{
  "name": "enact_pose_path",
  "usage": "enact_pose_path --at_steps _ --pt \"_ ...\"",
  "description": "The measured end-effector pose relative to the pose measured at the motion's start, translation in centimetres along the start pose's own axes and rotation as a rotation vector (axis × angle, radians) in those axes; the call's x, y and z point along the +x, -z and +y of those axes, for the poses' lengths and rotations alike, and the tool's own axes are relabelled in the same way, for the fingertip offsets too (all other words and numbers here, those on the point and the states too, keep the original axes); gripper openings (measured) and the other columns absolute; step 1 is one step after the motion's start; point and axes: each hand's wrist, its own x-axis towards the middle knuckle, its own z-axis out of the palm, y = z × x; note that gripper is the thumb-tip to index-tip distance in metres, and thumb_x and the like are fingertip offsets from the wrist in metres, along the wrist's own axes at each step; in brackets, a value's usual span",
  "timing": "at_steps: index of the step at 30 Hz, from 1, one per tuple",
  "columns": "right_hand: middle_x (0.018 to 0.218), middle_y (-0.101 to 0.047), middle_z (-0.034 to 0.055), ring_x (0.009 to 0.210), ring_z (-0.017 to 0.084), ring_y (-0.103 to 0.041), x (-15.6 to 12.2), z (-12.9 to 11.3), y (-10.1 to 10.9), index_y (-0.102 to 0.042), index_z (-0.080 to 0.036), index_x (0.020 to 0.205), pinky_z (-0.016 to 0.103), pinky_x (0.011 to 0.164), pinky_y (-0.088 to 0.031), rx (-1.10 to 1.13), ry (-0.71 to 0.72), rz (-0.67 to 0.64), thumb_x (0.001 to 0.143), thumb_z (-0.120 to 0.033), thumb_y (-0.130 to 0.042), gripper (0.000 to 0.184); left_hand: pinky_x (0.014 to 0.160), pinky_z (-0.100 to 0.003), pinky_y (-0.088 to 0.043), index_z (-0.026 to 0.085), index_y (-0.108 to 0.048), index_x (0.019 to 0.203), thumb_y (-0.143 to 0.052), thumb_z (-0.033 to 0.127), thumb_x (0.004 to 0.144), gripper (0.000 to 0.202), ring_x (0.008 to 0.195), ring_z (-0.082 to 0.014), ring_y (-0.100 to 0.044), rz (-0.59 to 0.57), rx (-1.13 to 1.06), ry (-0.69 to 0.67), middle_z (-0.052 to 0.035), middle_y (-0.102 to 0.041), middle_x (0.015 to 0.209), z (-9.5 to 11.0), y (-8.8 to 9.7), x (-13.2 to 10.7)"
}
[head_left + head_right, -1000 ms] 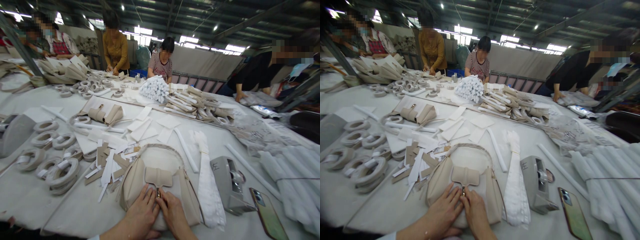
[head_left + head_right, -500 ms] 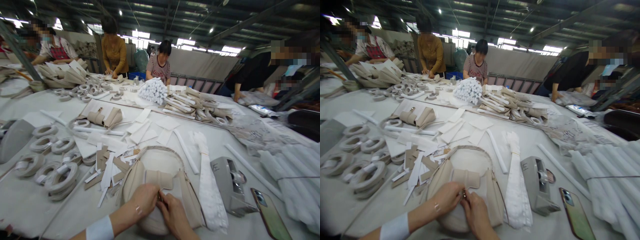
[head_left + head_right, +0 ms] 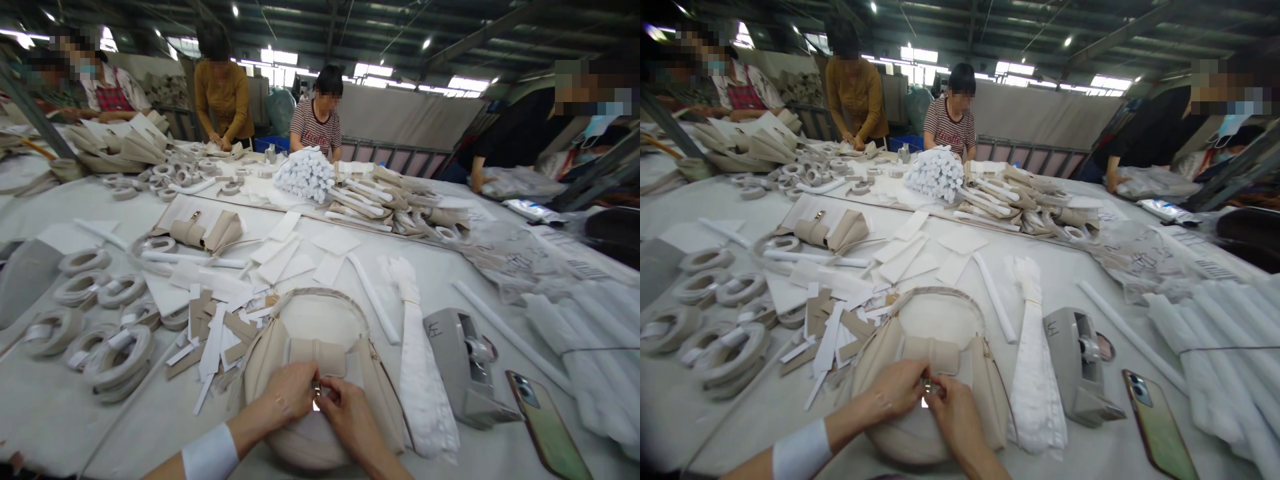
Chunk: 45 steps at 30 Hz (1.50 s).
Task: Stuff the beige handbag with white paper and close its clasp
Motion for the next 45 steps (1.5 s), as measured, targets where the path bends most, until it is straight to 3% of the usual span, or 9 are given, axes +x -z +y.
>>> enact_pose_path --at_steps 7,10,16,18,21,24,33,41,45 --pt "0.07 -0.068 0.0009 0.066 0.017 -0.062 0.7 -0.4 0.8 -0.06 -0.018 0.087 0.024 0.06 -0.04 -0.079 0.017 -0.084 0.076 -0.018 -0.058 0.011 0.067 -0.029 -0.048 0.021 -0.066 0.084 -0.066 0.032 0.068 0.019 0.082 -0.025 -0.066 -0.065 0.0 0.033 -0.0056 -0.07 0.087 0.1 -0.2 1.3" --pt "0.081 -0.07 0.0022 0.075 0.017 -0.064 1.1 -0.7 1.8 -0.06 -0.019 0.092 0.023 0.065 -0.043 -0.193 0.208 -0.217 0.08 -0.013 -0.052 0.016 0.066 -0.031 -0.049 0.02 -0.067 0.082 -0.067 0.032 0.067 0.02 0.082 -0.027 -0.066 -0.066 0.006 0.039 -0.0072 -0.07 0.085 0.2 0.1 1.4" --pt "0.092 -0.068 0.0086 0.077 0.02 -0.063 3.2 -1.4 3.5 -0.063 -0.015 0.095 0.028 0.064 -0.044 -0.822 0.699 -0.433 0.086 -0.006 -0.041 0.025 0.074 -0.038 -0.052 0.019 -0.067 0.092 -0.059 0.021 0.069 0.024 0.09 -0.0315 -0.066 -0.058 0.024 0.042 -0.012 -0.071 0.094 0.5 0.2 1.4" --pt "0.092 -0.068 0.0091 0.08 0.02 -0.062 4.0 -1.7 3.8 -0.062 -0.014 0.095 0.029 0.066 -0.045 -0.897 0.857 -0.49 0.086 -0.007 -0.043 0.022 0.076 -0.038 -0.052 0.019 -0.066 0.094 -0.057 0.019 0.071 0.025 0.093 -0.032 -0.066 -0.064 0.026 0.024 -0.0124 -0.071 0.097 0.4 0.3 1.4" --pt "0.089 -0.067 0.009 0.082 0.02 -0.06 4.6 -1.8 3.7 -0.062 -0.013 0.094 0.031 0.07 -0.046 -0.89 0.958 -0.531 0.087 -0.01 -0.044 0.019 0.076 -0.038 -0.053 0.02 -0.065 0.096 -0.059 0.021 0.07 0.027 0.094 -0.0322 -0.066 -0.087 0.022 -0.003 -0.0119 -0.071 0.099 0.3 0.5 1.3" --pt "0.094 -0.066 0.0104 0.086 0.021 -0.059 4.4 -1.1 3.0 -0.06 -0.013 0.097 0.033 0.077 -0.046 -0.846 0.93 -0.469 0.088 -0.01 -0.042 0.021 0.077 -0.037 -0.053 0.02 -0.064 0.099 -0.061 0.021 0.069 0.03 0.095 -0.0319 -0.066 -0.097 0.015 -0.014 -0.0113 -0.07 0.1 0.2 0.7 1.1" --pt "0.099 -0.064 0.0082 0.09 0.021 -0.058 2.0 0.4 1.0 -0.055 -0.016 0.105 0.033 0.082 -0.045 -0.682 0.532 -0.3 0.077 -0.001 -0.041 0.035 0.075 -0.037 -0.052 0.019 -0.062 0.098 -0.062 0.026 0.071 0.027 0.092 -0.0311 -0.066 -0.079 0.002 -0.039 -0.0119 -0.07 0.098 -0.2 0.1 1.2" --pt "0.094 -0.066 0.0093 0.088 0.022 -0.059 1.4 0.0 0.4 -0.056 -0.014 0.104 0.033 0.079 -0.045 -0.635 0.41 -0.231 0.072 -0.002 -0.039 0.037 0.075 -0.037 -0.051 0.016 -0.062 0.098 -0.065 0.025 0.076 0.024 0.091 -0.0238 -0.064 -0.037 0.008 -0.041 -0.0081 -0.068 0.095 -0.3 -0.6 0.9" --pt "0.093 -0.067 0.0081 0.086 0.021 -0.061 1.0 -0.5 0.5 -0.057 -0.014 0.102 0.031 0.077 -0.045 -0.558 0.363 -0.199 0.077 -0.006 -0.042 0.03 0.068 -0.031 -0.048 0.018 -0.064 0.092 -0.067 0.027 0.074 0.02 0.085 -0.0225 -0.064 -0.01 -0.009 -0.043 -0.0072 -0.068 0.091 -0.4 -0.8 0.8"
